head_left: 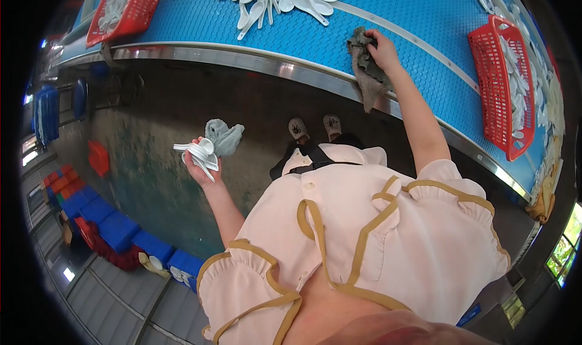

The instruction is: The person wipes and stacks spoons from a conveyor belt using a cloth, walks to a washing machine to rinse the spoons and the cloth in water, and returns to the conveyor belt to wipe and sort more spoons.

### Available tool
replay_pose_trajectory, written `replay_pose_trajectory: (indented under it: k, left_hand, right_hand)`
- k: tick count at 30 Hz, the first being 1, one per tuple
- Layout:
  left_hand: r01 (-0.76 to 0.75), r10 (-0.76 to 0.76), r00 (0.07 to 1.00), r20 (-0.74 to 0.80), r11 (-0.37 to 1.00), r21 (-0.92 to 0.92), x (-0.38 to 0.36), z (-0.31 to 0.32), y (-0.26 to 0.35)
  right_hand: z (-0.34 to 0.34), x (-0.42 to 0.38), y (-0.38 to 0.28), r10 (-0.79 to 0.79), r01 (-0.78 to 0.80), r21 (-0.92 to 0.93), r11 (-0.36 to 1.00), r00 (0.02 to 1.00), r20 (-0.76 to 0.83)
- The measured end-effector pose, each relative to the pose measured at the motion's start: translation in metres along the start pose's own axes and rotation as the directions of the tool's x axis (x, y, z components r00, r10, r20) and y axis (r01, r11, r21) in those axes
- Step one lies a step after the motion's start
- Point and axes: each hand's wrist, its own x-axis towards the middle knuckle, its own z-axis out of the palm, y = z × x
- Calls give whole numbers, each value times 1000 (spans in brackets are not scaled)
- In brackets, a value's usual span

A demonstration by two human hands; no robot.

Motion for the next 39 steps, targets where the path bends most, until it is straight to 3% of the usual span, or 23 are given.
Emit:
replay_pose_trajectory:
  k: [3, 5, 9, 12, 14, 18, 20, 23, 24, 27, 29, 31, 33, 35, 37, 39]
  left_hand:
    - [-33, 33, 999, -34, 999, 3, 0, -5, -4]
    - [-42, 42, 997, -58, 999, 1, -3, -4, -7]
    - [-26, 25, 999, -36, 999, -24, -2, 3, -14]
    - [-6, 6, 1000, -19, 1000, -18, -1, 10, -20]
    - [2, -2, 1000, -20, 1000, -8, -3, 14, -21]
    - [-20, 20, 1000, 6, 1000, -13, 0, 13, -23]
    - [-33, 33, 999, -13, 999, -9, -4, 13, -22]
    - [-78, 79, 997, -15, 995, 57, -18, 14, -14]
    - [-91, 91, 996, 2, 995, 52, -18, 8, -13]
    - [-105, 105, 994, 0, 994, 32, -23, 3, -15]
    - [-131, 132, 991, -21, 990, 52, -26, -1, -15]
    - [-121, 122, 992, -31, 992, 25, -30, -1, -15]
    - [-106, 106, 994, -26, 994, -4, -30, -1, -13]
    - [-149, 149, 988, -27, 989, 9, -29, -6, -15]
    - [-152, 153, 988, -28, 988, 30, -24, -13, -16]
    - [-119, 119, 992, -32, 993, -8, -21, -10, -14]
  right_hand:
    - [-1, 0, -5, -83, 79, -58, 995, 994, -71]
    - [0, 8, 4, -188, 194, -210, 958, 981, 50]
    - [2, 22, -2, -97, 124, -258, 958, 988, 116]
    - [2, 19, -10, -124, 177, -267, 948, 972, 201]
    - [4, 4, -17, -66, 194, -307, 932, 921, 384]
    - [9, 16, -12, -23, 147, -355, 923, 943, 332]
    - [11, 39, 0, -18, 70, -391, 918, 991, 135]
    - [8, 30, -10, 15, 60, -462, 885, 988, 156]
    - [3, 23, -17, 38, 97, -493, 865, 966, 256]
    - [2, 12, -15, 20, 143, -488, 861, 950, 313]
    - [0, 26, -17, 16, 130, -475, 870, 957, 291]
    - [2, 42, -19, 85, -10, -488, 873, 988, 132]
    - [8, 27, -21, 43, 17, -474, 881, 992, 116]
    - [4, 8, -29, 14, 167, -531, 831, 947, 320]
    - [-2, 18, -24, 26, 150, -512, 846, 947, 320]
    - [-5, 37, -24, 124, -2, -507, 862, 970, 208]
